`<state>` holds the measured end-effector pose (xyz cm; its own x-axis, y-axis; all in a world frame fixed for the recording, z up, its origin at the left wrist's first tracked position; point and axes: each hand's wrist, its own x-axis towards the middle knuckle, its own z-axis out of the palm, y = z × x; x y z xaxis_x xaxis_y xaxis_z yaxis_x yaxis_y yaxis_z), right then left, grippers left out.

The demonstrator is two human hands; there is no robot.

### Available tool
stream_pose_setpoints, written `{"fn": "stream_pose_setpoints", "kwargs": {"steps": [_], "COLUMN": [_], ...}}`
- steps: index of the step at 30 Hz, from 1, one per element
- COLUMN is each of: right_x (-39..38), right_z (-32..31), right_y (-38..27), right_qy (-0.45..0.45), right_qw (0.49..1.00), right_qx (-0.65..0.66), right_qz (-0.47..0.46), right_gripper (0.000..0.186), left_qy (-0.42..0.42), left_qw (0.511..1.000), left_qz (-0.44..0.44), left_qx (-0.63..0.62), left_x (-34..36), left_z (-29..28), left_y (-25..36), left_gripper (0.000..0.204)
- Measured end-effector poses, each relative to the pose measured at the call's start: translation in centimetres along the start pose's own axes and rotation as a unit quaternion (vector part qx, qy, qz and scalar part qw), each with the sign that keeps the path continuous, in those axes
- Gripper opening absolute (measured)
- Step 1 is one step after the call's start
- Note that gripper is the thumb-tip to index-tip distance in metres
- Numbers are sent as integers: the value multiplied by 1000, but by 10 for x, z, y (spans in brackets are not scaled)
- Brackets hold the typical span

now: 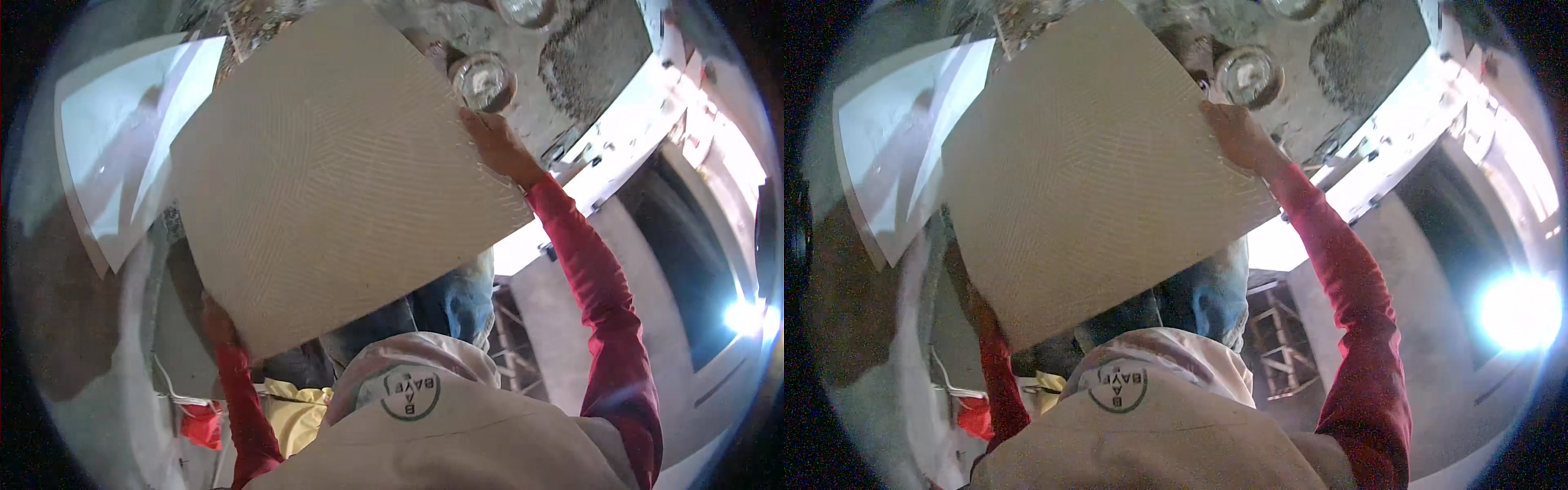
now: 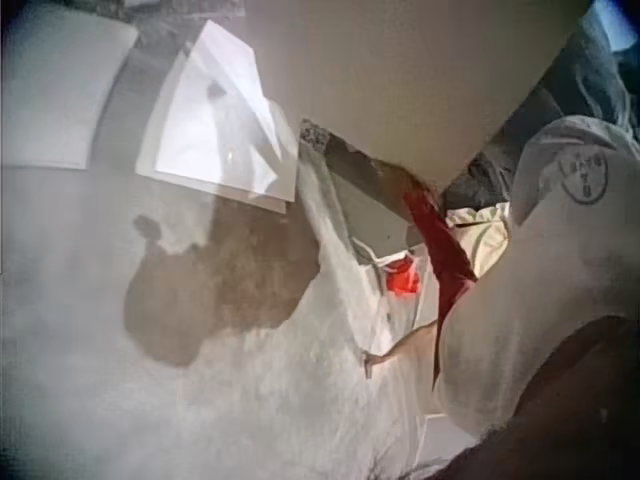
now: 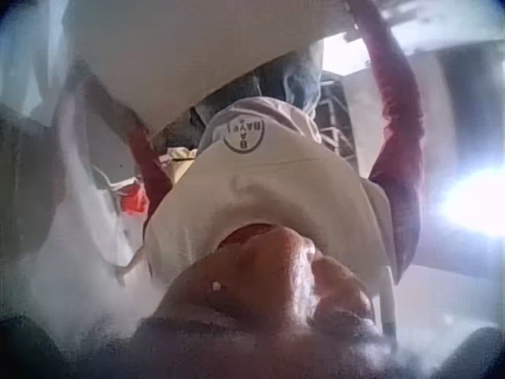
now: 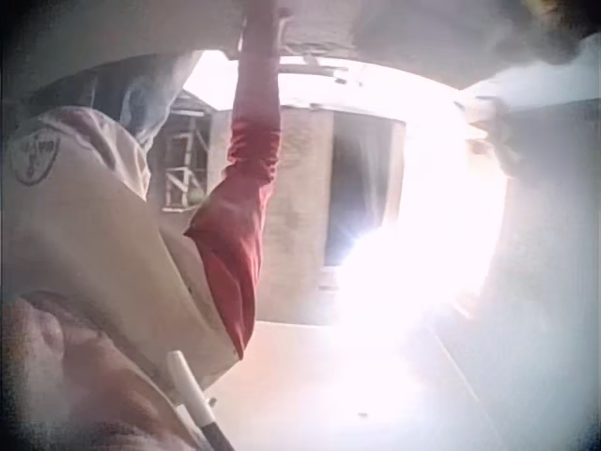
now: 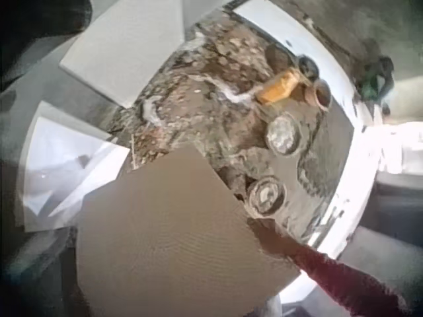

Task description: The person tiles a floor by leveling a bed of mortar with a trowel, applying mortar to the back of a large white tile, and then pressing the tile onto the prepared surface by hand.

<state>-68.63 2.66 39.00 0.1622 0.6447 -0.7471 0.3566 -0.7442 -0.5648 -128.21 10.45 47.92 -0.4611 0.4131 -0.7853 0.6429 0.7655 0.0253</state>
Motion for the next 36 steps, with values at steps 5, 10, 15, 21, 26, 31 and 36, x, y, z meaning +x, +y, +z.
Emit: {"fn": "stream_pose_setpoints", "kwargs": {"steps": [5,10,15,21,26,31,36], "right_x": [-97,-174,-256,-217,-252,-297,-324], "right_z": [-37,-35,-46,76,126,154,174], "right_y": [61,134,156,120,111,56,51], "right_qy": [13,90,90,173,399,276,384], "right_qw": [969,972,877,767,915,817,860], "right_qx": [190,216,427,580,41,443,306], "right_qz": [159,35,198,215,-36,247,137], "right_gripper": [53,59,60,64,34,13,41], "left_qy": [90,97,-9,18,-87,-26,7], "left_qw": [891,828,922,688,863,633,590], "left_qz": [152,360,235,437,329,573,529], "left_qx": [419,419,307,580,374,520,610], "left_x": [-90,-132,-197,-89,-89,-35,-96], "left_z": [-37,-68,-56,-89,-54,-47,-2], "left_y": [71,117,205,342,378,394,409], "left_gripper": [54,55,58,58,51,51,55]}}
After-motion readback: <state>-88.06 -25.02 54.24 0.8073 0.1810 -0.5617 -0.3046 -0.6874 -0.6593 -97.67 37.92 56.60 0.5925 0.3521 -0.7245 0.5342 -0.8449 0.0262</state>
